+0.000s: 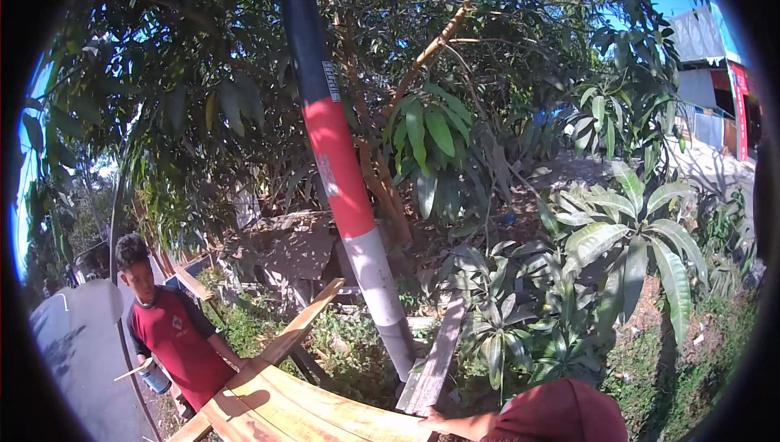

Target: The person arranges several wooden planks on a metal workbench, aligns them side by side, and adjusts their positions. Another person applies a liquid finish to the planks with a brush. The camera wearer continues to reposition and align the planks throughout the clip.

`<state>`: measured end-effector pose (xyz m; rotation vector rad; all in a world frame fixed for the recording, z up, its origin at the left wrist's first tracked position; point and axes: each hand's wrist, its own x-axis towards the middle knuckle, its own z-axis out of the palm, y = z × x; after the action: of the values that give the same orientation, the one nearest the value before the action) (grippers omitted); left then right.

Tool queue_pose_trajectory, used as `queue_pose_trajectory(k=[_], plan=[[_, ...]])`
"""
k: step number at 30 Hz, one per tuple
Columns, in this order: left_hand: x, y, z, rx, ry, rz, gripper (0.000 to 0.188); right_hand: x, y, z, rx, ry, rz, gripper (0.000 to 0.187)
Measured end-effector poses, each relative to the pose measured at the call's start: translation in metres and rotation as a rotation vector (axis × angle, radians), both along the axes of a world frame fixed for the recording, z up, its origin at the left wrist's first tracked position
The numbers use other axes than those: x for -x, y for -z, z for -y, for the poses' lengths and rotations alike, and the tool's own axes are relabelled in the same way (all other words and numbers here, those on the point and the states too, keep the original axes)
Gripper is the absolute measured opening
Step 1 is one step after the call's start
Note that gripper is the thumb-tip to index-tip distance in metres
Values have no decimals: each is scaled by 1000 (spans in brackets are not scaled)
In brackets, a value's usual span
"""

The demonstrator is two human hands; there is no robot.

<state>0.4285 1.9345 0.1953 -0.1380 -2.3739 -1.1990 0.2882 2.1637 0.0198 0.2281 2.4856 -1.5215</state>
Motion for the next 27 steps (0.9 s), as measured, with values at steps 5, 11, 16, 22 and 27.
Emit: queue_pose_trajectory(k=[5, 11, 16, 22, 27], plan=[[17, -4, -4, -4, -42, 1, 55, 21, -28, -7, -21, 7, 11, 55], [25, -9, -5, 3, -85, 18, 57, 28, -42, -8, -28, -3, 32, 48], [26, -13, 2, 15, -100, 28, 58, 28, -51, -5, -30, -21, 40, 42], [22, -10, 8, 4, -109, 46, 60, 28, -55, 1, -23, -30, 42, 34], [16, -7, 13, 12, -104, 52, 61, 25, -52, 3, -14, -29, 37, 29]])
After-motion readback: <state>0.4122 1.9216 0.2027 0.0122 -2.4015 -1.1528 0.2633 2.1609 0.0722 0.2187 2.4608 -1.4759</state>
